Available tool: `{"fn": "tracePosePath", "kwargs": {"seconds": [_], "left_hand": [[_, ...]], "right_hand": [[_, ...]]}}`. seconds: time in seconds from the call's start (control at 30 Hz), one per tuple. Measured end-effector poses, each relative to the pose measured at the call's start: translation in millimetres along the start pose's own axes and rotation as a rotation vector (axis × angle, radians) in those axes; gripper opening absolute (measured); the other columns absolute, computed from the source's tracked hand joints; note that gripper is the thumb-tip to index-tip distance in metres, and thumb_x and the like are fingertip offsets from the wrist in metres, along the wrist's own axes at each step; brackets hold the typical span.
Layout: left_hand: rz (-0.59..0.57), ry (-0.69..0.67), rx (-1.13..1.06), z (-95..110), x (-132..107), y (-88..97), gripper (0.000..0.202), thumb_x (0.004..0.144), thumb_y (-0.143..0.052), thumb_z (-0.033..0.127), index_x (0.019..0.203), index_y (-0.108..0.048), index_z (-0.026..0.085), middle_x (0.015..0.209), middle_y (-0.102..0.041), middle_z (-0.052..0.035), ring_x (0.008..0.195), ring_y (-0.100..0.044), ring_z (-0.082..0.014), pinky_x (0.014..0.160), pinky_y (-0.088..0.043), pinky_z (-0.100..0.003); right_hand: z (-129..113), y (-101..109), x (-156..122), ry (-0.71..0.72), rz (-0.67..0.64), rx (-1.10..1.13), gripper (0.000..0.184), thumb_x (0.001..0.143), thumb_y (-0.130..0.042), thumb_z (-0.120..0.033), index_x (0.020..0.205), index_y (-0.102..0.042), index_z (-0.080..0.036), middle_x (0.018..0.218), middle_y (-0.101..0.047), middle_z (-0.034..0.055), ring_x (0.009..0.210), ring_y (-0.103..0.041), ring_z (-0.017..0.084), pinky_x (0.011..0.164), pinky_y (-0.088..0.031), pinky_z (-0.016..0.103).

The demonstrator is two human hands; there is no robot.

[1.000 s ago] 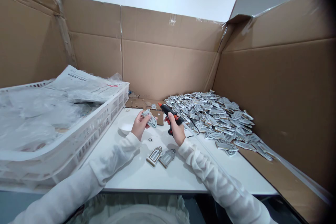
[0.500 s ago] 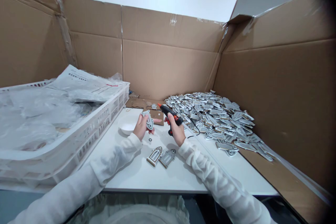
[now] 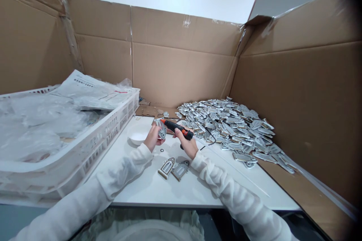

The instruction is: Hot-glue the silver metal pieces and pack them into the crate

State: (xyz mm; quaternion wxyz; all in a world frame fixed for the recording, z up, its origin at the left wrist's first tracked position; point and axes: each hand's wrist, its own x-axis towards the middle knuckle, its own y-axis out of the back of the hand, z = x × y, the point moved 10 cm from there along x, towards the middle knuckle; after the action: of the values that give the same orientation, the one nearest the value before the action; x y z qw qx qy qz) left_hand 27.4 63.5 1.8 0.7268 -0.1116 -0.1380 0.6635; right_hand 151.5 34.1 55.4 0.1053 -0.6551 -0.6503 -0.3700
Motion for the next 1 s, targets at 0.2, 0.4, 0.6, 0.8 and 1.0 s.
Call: {"fn": "tracePosePath", "kwargs": {"seconds": [0.2, 0.4, 0.6, 0.8, 1.0], "left_hand": [[0.037, -0.015, 0.040, 2, 0, 3.3, 0.017, 0.068, -0.048, 0.028, 0.082, -0.043, 0.020, 0.053, -0.046, 0.0056, 0.036, -0.039, -0.0051, 0.032, -0.027, -0.012], [0.031, -0.022, 0.045, 1, 1, 4.1, 0.021, 0.067, -0.048, 0.029, 0.085, -0.044, 0.020, 0.055, -0.048, 0.0056, 0.037, -0.040, -0.0052, 0.034, -0.030, -0.014], [0.024, -0.024, 0.065, -1, 2, 4.5, 0.021, 0.068, -0.047, 0.031, 0.085, -0.044, 0.020, 0.053, -0.047, 0.0058, 0.035, -0.042, -0.0058, 0.033, -0.030, -0.014], [0.024, -0.022, 0.067, -2, 2, 5.0, 0.022, 0.068, -0.047, 0.031, 0.087, -0.043, 0.020, 0.055, -0.049, 0.0056, 0.035, -0.042, -0.0056, 0.033, -0.030, -0.014], [0.033, -0.012, 0.078, -2, 2, 5.5, 0.023, 0.067, -0.046, 0.030, 0.088, -0.043, 0.021, 0.056, -0.050, 0.0054, 0.036, -0.042, -0.0052, 0.034, -0.030, -0.013]], "right_hand": [[4, -2, -1, -0.020, -0.018, 0.023, 0.033, 0.080, -0.044, -0.044, 0.061, -0.054, -0.019, 0.056, -0.054, -0.0006, 0.057, -0.049, 0.013, 0.062, -0.037, 0.025], [6, -3, -1, -0.054, -0.020, 0.045, 0.032, 0.078, -0.045, -0.045, 0.061, -0.054, -0.019, 0.054, -0.054, -0.0009, 0.055, -0.049, 0.014, 0.061, -0.037, 0.026], [9, -2, -1, -0.086, -0.001, 0.029, 0.033, 0.077, -0.046, -0.046, 0.058, -0.053, -0.019, 0.051, -0.051, -0.0014, 0.053, -0.047, 0.013, 0.059, -0.037, 0.025], [9, -1, -2, -0.100, 0.003, 0.028, 0.035, 0.077, -0.045, -0.046, 0.054, -0.053, -0.020, 0.050, -0.050, -0.0015, 0.052, -0.047, 0.013, 0.058, -0.037, 0.025], [12, 0, -2, -0.129, 0.006, 0.020, 0.037, 0.076, -0.046, -0.048, 0.052, -0.051, -0.020, 0.049, -0.050, -0.0014, 0.052, -0.047, 0.013, 0.058, -0.037, 0.025]]}}
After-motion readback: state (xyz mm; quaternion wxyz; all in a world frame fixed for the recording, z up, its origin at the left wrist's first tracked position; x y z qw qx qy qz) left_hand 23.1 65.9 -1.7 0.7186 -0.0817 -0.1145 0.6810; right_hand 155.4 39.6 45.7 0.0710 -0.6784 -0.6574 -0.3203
